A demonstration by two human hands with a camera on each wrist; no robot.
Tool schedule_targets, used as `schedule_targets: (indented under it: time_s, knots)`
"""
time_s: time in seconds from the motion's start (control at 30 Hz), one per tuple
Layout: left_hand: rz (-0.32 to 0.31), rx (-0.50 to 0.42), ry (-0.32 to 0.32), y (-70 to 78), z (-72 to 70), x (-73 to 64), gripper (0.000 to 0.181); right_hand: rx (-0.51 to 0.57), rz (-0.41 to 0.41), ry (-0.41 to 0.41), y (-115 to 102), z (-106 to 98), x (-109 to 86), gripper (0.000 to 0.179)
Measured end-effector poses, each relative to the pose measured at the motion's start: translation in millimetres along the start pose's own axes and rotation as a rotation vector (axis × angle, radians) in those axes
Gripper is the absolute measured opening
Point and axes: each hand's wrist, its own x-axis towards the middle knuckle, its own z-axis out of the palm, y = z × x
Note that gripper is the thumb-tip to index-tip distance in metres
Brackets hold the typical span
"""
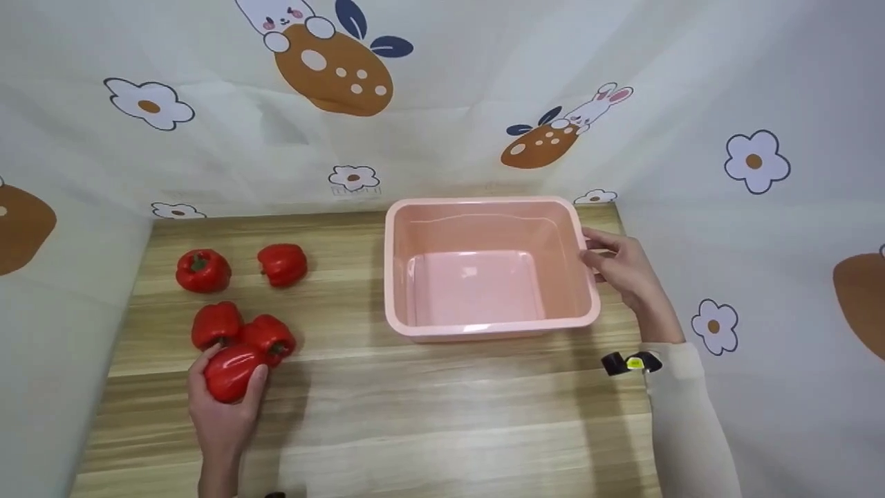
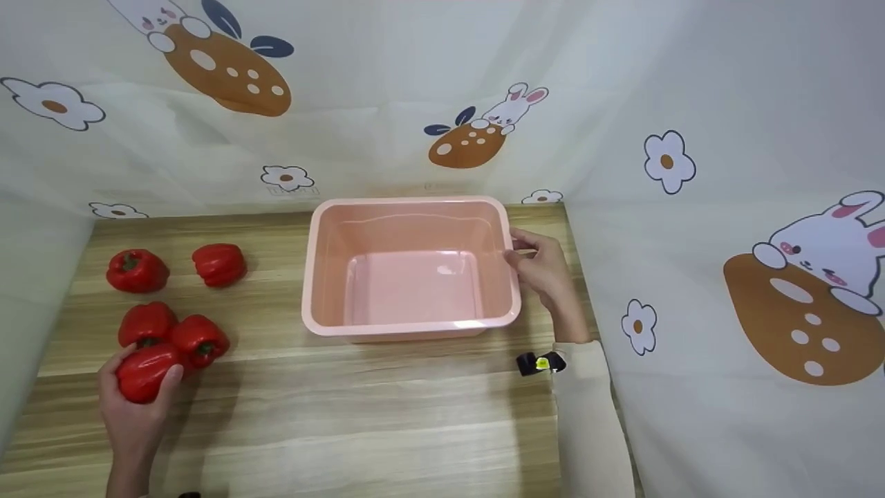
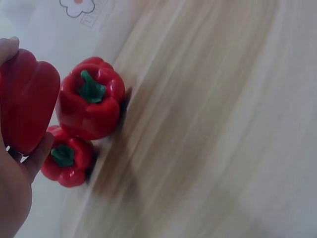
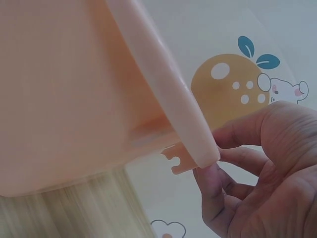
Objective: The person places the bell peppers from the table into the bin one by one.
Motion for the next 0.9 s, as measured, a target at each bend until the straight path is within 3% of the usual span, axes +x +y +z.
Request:
schedule_targets:
  time_s: [0.13,0.33,0.67,0.9]
  knots:
    - [0.024,-0.028,-0.032,8.2,4.3,5.8,0.077,0.005,0.002,0.003,2,-1,0.3,0.051]
    - [0.002,-0.042,-0.085,23.8,10.0,9.9,0.075,0.011,-0.004,-0.007,1,-3,-0.3,0.051]
    - [0.12,-0.025,-0.157,35.4,29.1,20.9,0.075,0.051,0.007,-0.021,2,-5,-2.6,0.052]
    - [0.101,-0.025,-0.196,51.3,36.2,28.5,0.075,0.063,0.003,-0.015,0,-1,-2.5,0.051]
